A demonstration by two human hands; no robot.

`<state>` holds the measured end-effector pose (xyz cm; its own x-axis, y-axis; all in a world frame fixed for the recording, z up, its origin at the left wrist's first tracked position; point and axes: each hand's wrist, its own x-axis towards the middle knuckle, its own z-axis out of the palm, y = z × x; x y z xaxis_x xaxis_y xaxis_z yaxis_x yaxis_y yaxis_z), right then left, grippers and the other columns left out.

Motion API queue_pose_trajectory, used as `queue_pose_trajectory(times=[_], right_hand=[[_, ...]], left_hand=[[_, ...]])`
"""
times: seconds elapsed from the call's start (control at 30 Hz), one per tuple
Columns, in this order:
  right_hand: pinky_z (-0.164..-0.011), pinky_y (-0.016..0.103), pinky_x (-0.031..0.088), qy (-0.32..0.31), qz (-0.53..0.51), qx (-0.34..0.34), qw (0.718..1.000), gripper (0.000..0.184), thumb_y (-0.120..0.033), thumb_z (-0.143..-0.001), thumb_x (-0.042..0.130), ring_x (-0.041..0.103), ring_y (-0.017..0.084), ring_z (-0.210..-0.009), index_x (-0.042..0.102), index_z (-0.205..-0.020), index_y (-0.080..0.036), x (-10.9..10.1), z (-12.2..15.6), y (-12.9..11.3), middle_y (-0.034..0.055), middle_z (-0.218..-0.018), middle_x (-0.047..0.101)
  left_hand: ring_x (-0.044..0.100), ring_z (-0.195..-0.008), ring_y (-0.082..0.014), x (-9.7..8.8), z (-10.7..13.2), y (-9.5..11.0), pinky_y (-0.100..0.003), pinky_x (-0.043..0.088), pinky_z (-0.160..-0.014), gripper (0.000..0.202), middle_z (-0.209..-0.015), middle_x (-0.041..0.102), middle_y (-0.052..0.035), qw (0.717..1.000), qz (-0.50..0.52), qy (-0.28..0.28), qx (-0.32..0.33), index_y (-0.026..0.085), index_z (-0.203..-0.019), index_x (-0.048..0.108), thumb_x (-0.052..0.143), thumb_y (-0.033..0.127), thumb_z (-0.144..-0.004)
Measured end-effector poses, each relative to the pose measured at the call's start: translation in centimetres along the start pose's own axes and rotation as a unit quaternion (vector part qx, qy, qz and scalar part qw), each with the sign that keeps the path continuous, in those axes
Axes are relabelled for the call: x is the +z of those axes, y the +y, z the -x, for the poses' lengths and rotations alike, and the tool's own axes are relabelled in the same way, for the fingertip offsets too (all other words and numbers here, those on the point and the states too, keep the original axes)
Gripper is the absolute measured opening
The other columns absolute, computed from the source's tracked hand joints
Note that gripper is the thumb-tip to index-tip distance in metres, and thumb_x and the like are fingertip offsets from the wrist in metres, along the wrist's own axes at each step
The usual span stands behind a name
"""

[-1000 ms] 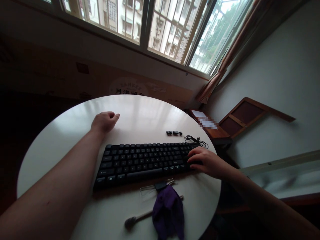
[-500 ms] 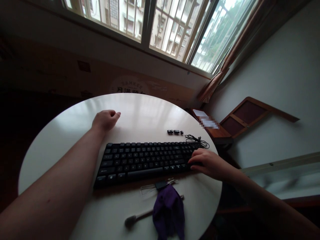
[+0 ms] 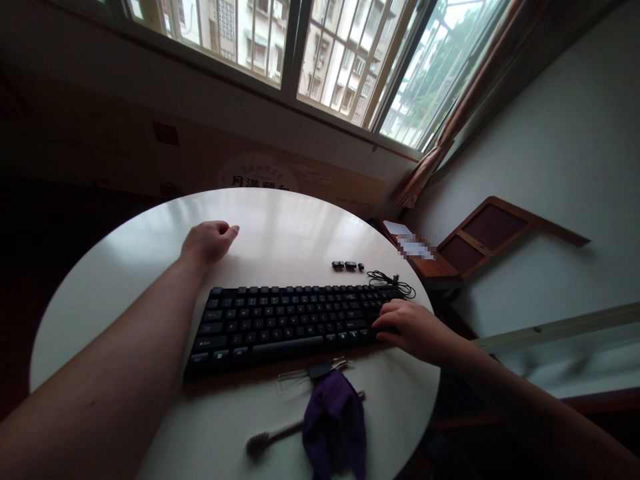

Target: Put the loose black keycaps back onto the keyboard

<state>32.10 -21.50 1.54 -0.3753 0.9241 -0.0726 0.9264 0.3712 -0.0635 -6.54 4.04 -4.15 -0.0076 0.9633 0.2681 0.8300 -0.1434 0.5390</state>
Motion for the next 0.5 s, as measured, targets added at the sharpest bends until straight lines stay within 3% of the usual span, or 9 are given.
queue_pose_trajectory(times=[0.27,0.5], right_hand=[[-0.069,0.028,0.045,-0.006,0.047,-0.001,0.999,0.01,-0.019,-0.083,0.077,0.07,0.019,-0.079,0.081,-0.092,-0.023,-0.34,-0.14,-0.93,0.0009,-0.088,0.074],[-0.068,0.026,0.043,-0.01,0.055,0.0,0.998,0.012,-0.019,-0.083,0.076,0.071,0.017,-0.079,0.081,-0.092,-0.026,0.18,-0.4,-0.67,0.0002,-0.089,0.076]], left_hand=[[0.055,-0.076,-0.0204,0.03,-0.38,-0.03,-0.028,0.036,-0.066,0.039,-0.084,0.07,-0.0074,1.0,-0.009,0.002,-0.004,0.017,-0.08,0.07,0.049,0.048,-0.088],[0.058,-0.078,-0.0221,-0.08,-0.34,-0.32,-0.029,0.037,-0.066,0.039,-0.083,0.07,-0.0072,1.0,-0.006,0.004,0.004,0.019,-0.076,0.068,0.047,0.05,-0.087]])
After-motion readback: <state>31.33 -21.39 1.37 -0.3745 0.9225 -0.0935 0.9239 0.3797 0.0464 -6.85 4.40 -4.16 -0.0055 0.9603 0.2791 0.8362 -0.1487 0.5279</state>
